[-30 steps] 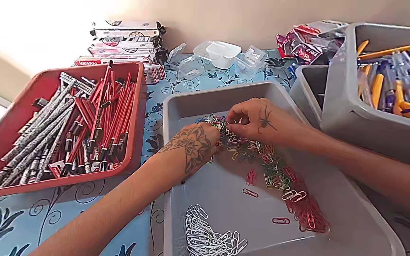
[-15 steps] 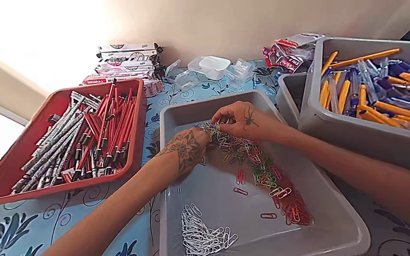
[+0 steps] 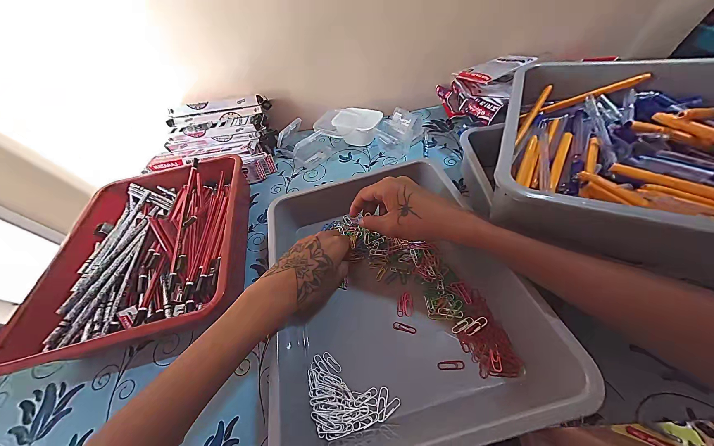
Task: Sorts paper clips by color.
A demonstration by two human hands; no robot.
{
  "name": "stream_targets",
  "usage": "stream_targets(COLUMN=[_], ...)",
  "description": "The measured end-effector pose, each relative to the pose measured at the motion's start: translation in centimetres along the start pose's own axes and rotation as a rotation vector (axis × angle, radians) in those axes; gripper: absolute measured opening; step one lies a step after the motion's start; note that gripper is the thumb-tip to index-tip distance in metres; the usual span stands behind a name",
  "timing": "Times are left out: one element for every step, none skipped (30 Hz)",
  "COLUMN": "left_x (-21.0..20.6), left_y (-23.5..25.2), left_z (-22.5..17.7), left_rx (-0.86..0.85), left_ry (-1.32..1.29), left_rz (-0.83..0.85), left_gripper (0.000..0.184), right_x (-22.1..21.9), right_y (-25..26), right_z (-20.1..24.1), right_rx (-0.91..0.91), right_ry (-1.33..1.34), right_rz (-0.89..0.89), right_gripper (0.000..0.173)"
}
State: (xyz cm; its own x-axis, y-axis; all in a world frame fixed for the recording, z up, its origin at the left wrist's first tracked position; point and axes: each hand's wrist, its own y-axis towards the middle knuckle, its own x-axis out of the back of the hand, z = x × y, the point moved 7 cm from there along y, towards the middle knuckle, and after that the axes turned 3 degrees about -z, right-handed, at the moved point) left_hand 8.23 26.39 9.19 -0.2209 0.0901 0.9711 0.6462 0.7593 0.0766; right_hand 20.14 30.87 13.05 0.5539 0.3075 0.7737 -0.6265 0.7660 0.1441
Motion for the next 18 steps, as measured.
stream_targets(left_x=[0.0, 0.1, 0.3, 0.5, 0.7, 0.8, 0.9, 1.0, 1.0, 1.0, 1.1, 1.1, 1.2, 1.2, 1.3, 1.5, 1.8, 2.2], left_y=[0.0, 0.0, 0.1, 0.1, 0.0, 0.0, 0.1, 0.1, 0.2, 0.2, 0.3, 0.3, 0.4, 0.4, 0.3, 0.2, 0.0, -0.3], left_z=[0.1, 0.3, 0.2, 0.1, 0.0, -0.1, -0.1, -0.1, -0.1, -0.2, -0.2, -0.2, -0.2, -0.2, -0.1, -0.3, -0.5, -0.9], left_rx=[0.003, -0.002, -0.005, -0.018, -0.02, -0.007, 0.008, 0.031, 0.055, 0.073, 0.081, 0.092, 0.103, 0.112, 0.115, 0.12, 0.121, 0.125], left_ry=[-0.009, -0.022, -0.037, -0.05, -0.062, -0.074, -0.082, -0.088, -0.089, -0.091, -0.091, -0.094, -0.097, -0.105, -0.112, -0.125, -0.135, -0.145], left_rz=[-0.009, -0.029, -0.047, -0.073, -0.089, -0.095, -0.097, -0.087, -0.073, -0.063, -0.066, -0.069, -0.071, -0.072, -0.08, -0.093, -0.105, -0.103], left_gripper=[0.013, 0.013, 0.012, 0.01, 0.009, 0.007, 0.006, 0.005, 0.004, 0.003, 0.002, 0.002, 0.002, 0.001, 0.002, 0.002, 0.003, 0.004], right_x=[0.0, 0.0, 0.1, 0.1, 0.2, 0.2, 0.1, 0.1, 0.1, 0.1, 0.0, 0.1, 0.1, 0.1, 0.1, 0.1, 0.0, 0.0], right_y=[0.1, 0.1, 0.2, 0.2, 0.2, 0.2, 0.2, 0.2, 0.2, 0.2, 0.2, 0.2, 0.2, 0.3, 0.3, 0.3, 0.2, 0.2], right_z=[-0.1, -0.2, -0.2, -0.2, -0.1, -0.1, -0.1, -0.1, -0.1, -0.1, 0.0, 0.0, 0.0, -0.1, -0.1, -0.2, -0.2, -0.1], right_rx=[0.013, 0.02, 0.017, 0.009, 0.007, 0.009, 0.013, 0.019, 0.019, 0.019, 0.016, 0.017, 0.02, 0.026, 0.032, 0.038, 0.046, 0.057], right_ry=[0.003, 0.005, 0.003, 0.002, 0.005, 0.009, 0.01, 0.007, 0.0, -0.006, -0.012, -0.016, -0.02, -0.02, -0.015, -0.008, 0.003, 0.021], right_rz=[-0.01, -0.016, -0.014, -0.007, -0.005, -0.003, 0.0, 0.002, 0.01, 0.014, 0.02, 0.021, 0.019, 0.012, 0.006, 0.004, 0.008, 0.017], right_gripper=[0.017, 0.017, 0.017, 0.017, 0.017, 0.017, 0.017, 0.017, 0.017, 0.017, 0.017, 0.016, 0.017, 0.017, 0.016, 0.016, 0.016, 0.015])
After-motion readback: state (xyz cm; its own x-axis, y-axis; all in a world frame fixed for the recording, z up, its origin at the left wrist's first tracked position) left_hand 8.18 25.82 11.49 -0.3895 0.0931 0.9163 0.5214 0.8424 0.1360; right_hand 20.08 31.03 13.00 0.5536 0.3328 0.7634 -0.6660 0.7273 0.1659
